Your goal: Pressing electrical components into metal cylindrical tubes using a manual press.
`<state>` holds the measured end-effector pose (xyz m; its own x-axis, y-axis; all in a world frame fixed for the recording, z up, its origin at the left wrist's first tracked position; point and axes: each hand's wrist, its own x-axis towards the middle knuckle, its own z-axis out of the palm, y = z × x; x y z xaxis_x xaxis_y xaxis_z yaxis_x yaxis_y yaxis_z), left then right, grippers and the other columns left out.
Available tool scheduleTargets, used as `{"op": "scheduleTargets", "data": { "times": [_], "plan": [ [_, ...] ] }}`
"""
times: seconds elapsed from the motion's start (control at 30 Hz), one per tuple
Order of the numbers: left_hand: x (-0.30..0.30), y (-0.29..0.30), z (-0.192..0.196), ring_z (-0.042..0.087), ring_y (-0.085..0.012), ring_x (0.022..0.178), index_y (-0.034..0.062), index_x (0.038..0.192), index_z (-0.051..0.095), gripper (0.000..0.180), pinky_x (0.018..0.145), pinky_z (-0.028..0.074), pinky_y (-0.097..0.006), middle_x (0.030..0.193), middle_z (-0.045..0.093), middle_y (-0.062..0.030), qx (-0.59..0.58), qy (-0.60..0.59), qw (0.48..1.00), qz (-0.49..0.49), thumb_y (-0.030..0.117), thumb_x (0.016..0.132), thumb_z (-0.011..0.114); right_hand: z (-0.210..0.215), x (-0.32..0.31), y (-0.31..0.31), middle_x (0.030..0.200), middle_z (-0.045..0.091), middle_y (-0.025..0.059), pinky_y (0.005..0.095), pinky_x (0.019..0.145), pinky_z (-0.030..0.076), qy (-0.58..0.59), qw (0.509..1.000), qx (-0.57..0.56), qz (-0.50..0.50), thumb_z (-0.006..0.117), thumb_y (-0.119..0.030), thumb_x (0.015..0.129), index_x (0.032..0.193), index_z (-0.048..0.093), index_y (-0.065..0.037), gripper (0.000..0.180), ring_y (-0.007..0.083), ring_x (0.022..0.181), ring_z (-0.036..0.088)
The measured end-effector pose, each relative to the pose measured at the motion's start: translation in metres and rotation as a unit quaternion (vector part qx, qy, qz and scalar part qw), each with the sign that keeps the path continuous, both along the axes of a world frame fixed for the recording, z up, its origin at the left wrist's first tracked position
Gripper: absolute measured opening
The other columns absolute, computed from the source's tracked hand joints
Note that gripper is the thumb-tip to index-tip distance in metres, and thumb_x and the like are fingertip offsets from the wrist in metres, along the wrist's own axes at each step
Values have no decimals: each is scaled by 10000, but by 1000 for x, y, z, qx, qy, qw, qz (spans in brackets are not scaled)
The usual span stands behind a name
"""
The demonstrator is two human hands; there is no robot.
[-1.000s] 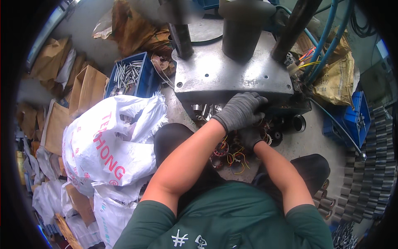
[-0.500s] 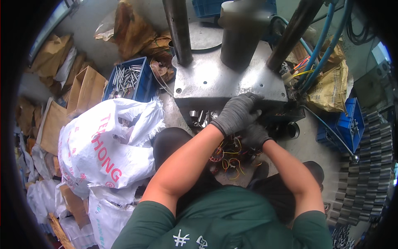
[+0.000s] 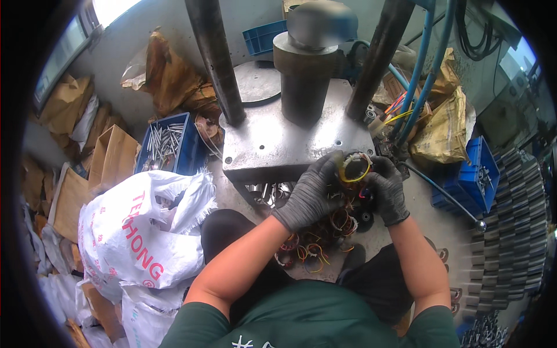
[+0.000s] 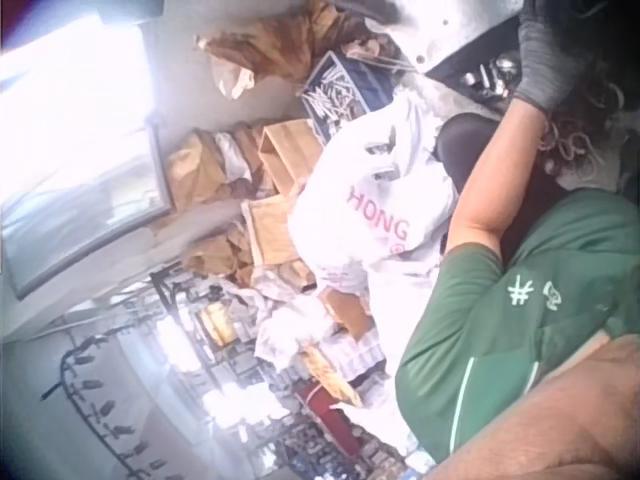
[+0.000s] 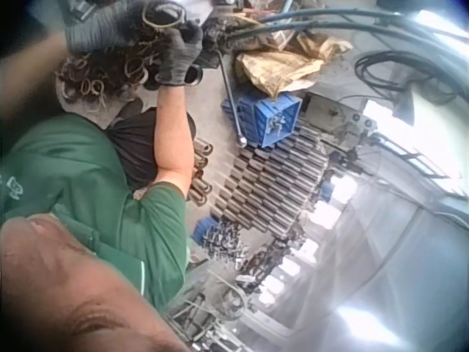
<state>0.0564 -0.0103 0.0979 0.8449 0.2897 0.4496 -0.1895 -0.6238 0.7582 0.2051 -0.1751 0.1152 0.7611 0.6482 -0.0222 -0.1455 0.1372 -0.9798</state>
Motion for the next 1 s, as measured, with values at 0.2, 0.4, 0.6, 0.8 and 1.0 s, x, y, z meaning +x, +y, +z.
{"op": "scheduleTargets", "data": {
  "times": [0.2, 0.4, 0.6, 0.8, 1.0],
  "plan": [
    [6, 1, -4, 632, -343, 1247, 149, 1529, 480, 947, 1000, 586, -421, 1441, 541, -183, 10, -199, 980, -21, 97, 706, 945, -9, -7, -3, 1118, 693, 69, 279, 805, 588, -91, 995, 14, 24, 781, -8, 883, 1280, 621, -19, 428, 129, 943, 672],
    [4, 15, -17, 640, -304, 1259, 171, 1556, 472, 949, 994, 597, -389, 1448, 553, -158, 98, -179, 979, 22, 56, 737, 939, 7, -11, -8, 1120, 689, 40, 309, 914, 565, -84, 994, 12, 68, 814, -62, 893, 1326, 634, -26, 470, 124, 1006, 643],
    [-2, 2, 3, 630, -258, 1293, 173, 1597, 408, 977, 1063, 569, -406, 1453, 581, -129, -88, -139, 986, -3, 28, 778, 920, 26, -12, -23, 1232, 713, 89, 338, 985, 564, 13, 994, 77, 81, 790, -76, 915, 1359, 630, -10, 477, 159, 1124, 674],
    [-1, -1, -19, 586, -248, 1366, 92, 1590, 382, 980, 1146, 520, -414, 1492, 573, -122, -272, -151, 948, -66, 113, 787, 943, 28, -13, -24, 1223, 721, 87, 355, 1029, 551, -7, 990, 90, 107, 795, -52, 908, 1379, 617, -8, 506, 180, 1148, 678],
    [-5, -11, -8, 579, -236, 1356, 51, 1542, 416, 942, 1148, 503, -399, 1493, 569, -107, -416, -121, 896, -94, 238, 793, 957, 13, -19, -13, 1403, 578, 68, 354, 1108, 506, -223, 962, 99, 120, 837, -65, 878, 1516, 550, -93, 700, 171, 1287, 577]
  ]
}}
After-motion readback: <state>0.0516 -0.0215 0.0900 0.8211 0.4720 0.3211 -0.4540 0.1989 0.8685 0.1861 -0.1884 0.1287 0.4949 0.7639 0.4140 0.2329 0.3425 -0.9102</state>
